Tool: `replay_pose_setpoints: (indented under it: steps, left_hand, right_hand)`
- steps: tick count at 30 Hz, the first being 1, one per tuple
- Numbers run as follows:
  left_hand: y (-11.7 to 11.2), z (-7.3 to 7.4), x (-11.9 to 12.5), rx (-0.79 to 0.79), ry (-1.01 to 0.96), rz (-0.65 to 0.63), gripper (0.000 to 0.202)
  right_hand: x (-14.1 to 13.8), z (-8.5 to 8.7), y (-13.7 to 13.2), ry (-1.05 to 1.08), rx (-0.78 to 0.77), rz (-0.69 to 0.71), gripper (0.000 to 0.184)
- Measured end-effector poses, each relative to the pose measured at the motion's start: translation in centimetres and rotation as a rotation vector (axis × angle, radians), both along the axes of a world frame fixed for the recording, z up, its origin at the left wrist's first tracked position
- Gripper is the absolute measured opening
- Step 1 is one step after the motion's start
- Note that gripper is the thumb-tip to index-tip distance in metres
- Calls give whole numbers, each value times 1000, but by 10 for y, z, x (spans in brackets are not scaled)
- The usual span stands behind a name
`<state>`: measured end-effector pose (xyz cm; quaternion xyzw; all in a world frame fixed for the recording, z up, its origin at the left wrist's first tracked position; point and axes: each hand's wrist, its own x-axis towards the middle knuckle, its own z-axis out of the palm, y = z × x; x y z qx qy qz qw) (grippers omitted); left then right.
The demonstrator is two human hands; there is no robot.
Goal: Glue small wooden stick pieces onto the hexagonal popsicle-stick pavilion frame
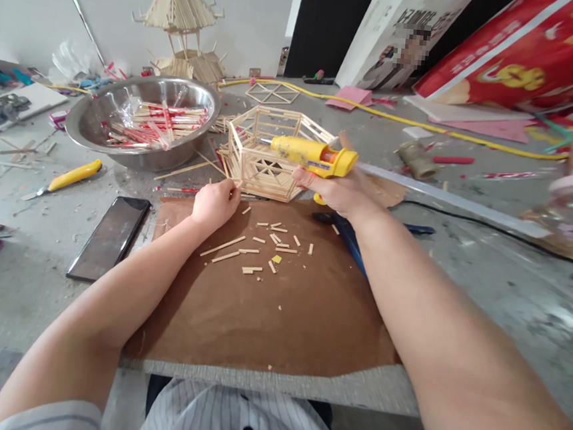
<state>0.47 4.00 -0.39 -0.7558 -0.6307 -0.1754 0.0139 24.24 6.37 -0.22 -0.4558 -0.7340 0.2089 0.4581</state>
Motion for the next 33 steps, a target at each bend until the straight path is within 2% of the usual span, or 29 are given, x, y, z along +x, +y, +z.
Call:
replay_pose_setpoints:
  steps: [3,10,24,33]
  left_hand:
    - [1,1,0,-6,-16,1,33]
    - [3,0,0,3,-25,1,32]
    - [4,-1,-1,6,-15,2,33]
    - [4,-1,-1,2,-12,-3,32]
  right_hand:
    - [-3,6,-7,-23,-81,-24,35]
    - [-9,19,-17,-76,-115,-74,38]
    - [-2,2,-3,6,-99,40,33]
    - [-7,9,-7,-2,-93,25,35]
